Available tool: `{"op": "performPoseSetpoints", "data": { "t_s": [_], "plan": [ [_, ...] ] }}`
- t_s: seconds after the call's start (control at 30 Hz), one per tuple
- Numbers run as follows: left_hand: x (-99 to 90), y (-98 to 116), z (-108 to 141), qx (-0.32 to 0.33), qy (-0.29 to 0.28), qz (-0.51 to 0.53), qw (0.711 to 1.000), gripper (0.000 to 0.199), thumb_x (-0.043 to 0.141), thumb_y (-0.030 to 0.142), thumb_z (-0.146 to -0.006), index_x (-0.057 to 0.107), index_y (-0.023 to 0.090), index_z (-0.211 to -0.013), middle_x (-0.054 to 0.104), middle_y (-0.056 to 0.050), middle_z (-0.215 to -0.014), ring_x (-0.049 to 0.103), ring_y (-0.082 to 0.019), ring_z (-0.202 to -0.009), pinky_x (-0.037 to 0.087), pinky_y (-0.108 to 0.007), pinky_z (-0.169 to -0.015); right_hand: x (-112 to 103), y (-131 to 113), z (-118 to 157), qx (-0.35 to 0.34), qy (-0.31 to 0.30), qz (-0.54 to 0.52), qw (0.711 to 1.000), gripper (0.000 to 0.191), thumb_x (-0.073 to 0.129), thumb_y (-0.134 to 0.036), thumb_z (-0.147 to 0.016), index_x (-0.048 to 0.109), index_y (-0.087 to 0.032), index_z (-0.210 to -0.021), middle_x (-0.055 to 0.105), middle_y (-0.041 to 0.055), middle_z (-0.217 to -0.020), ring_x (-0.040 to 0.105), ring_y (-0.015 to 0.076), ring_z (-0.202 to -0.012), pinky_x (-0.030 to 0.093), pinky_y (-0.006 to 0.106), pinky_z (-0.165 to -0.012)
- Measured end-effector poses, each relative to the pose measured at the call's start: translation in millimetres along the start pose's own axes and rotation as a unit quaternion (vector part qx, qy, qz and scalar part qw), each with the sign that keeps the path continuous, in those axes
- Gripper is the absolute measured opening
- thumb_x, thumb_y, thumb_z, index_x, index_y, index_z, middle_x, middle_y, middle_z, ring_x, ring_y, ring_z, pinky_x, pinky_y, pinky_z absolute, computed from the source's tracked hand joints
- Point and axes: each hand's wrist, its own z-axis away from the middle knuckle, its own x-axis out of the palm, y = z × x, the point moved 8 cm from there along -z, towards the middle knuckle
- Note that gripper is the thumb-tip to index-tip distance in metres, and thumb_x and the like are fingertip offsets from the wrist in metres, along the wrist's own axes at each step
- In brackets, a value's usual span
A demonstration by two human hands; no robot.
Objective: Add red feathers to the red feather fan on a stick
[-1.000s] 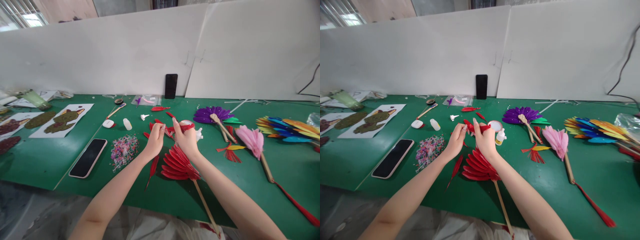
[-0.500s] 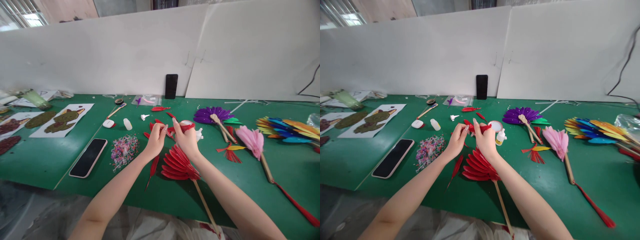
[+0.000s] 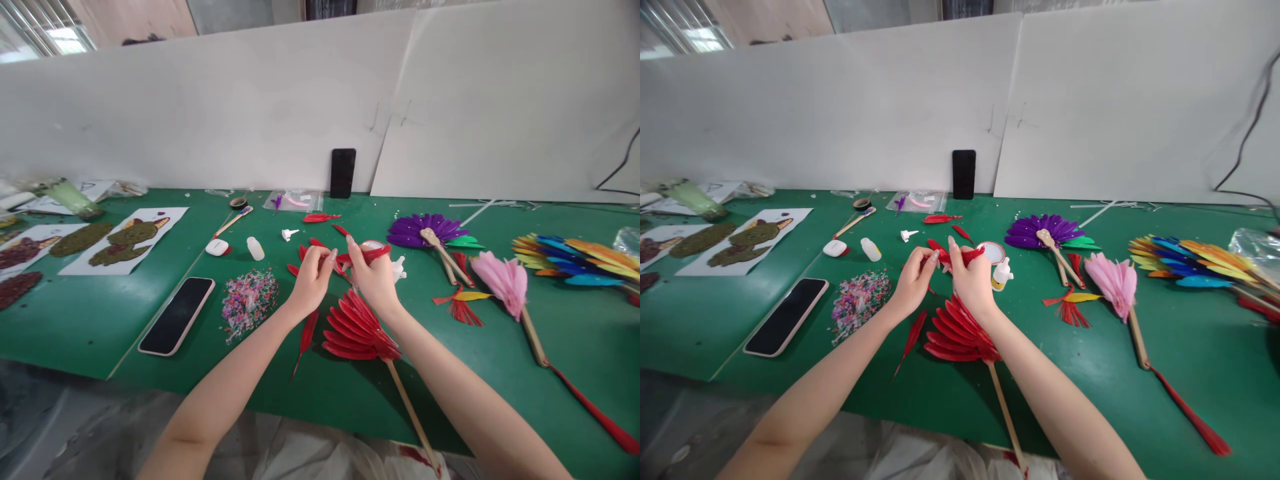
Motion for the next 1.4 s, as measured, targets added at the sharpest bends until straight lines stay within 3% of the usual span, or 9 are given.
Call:
{"op": "performPoseSetpoints", "data": {
  "t_s": [0.4, 0.6, 0.77, 0.9, 1.2, 1.4],
  "plan": [
    [-1.2, -1, 1, -0.019, -0.006, -0.025, 0.999, 0.028, 0.028, 0.034, -0.095, 0.043, 0.019, -0.078, 0.045, -0.003, -0.076, 0.049, -0.015, -0.077, 0.039, -0.029, -0.07, 5, 9, 0, 0.037, -0.03, -0.044, 0.998, 0.047, 0.048, -0.054, -0.083, 0.046, -0.02, -0.05, 0.036, -0.0072, -0.031, 0.037, 0.0079, -0.029, 0.029, 0.021, -0.034],
    [-0.3, -5, 0, -0.038, -0.007, -0.003, 0.999, 0.029, 0.028, 0.038, -0.094, 0.045, 0.019, -0.079, 0.046, -0.002, -0.073, 0.049, -0.014, -0.073, 0.039, -0.027, -0.066, 2, 9, -2, 0.022, -0.01, -0.012, 1.0, 0.049, 0.047, -0.053, -0.084, 0.042, -0.021, -0.047, 0.038, -0.0056, -0.033, 0.037, 0.0087, -0.033, 0.03, 0.023, -0.038],
    [-0.2, -1, -1, -0.03, -0.016, -0.001, 0.999, 0.024, 0.04, 0.037, -0.091, 0.047, 0.019, -0.079, 0.048, 0.0, -0.073, 0.048, -0.012, -0.069, 0.039, -0.026, -0.067, 3, 10, -2, 0.025, -0.012, -0.019, 0.999, 0.048, 0.048, -0.053, -0.084, 0.042, -0.022, -0.047, 0.037, -0.0058, -0.032, 0.037, 0.0091, -0.032, 0.029, 0.023, -0.037],
    [0.8, -4, -1, -0.036, -0.027, 0.003, 0.999, 0.025, 0.034, 0.036, -0.093, 0.046, 0.019, -0.079, 0.046, -0.001, -0.072, 0.048, -0.013, -0.072, 0.04, -0.027, -0.068, 4, 9, -2, 0.03, -0.02, -0.027, 0.999, 0.049, 0.047, -0.054, -0.083, 0.042, -0.022, -0.047, 0.037, -0.0061, -0.03, 0.037, 0.0087, -0.03, 0.029, 0.022, -0.035],
    [-2.9, -6, -3, 0.0, -0.007, -0.059, 0.998, 0.029, 0.027, 0.038, -0.094, 0.045, 0.019, -0.081, 0.049, -0.003, -0.08, 0.05, -0.015, -0.078, 0.042, -0.03, -0.077, 2, -4, 3, -0.022, -0.004, 0.025, 0.999, 0.049, 0.045, -0.051, -0.086, 0.045, -0.021, -0.048, 0.038, -0.0056, -0.03, 0.038, 0.0088, -0.03, 0.029, 0.021, -0.036],
    [-1.3, -14, -3, -0.01, -0.006, -0.024, 1.0, 0.021, 0.03, 0.035, -0.094, 0.042, 0.019, -0.098, 0.055, -0.005, -0.092, 0.054, -0.014, -0.087, 0.043, -0.03, -0.081, 0, -17, 7, -0.085, 0.015, 0.092, 0.992, 0.048, 0.044, -0.046, -0.089, 0.04, -0.021, -0.048, 0.041, -0.0051, -0.036, 0.041, 0.0085, -0.035, 0.032, 0.022, -0.042]
  ]
}}
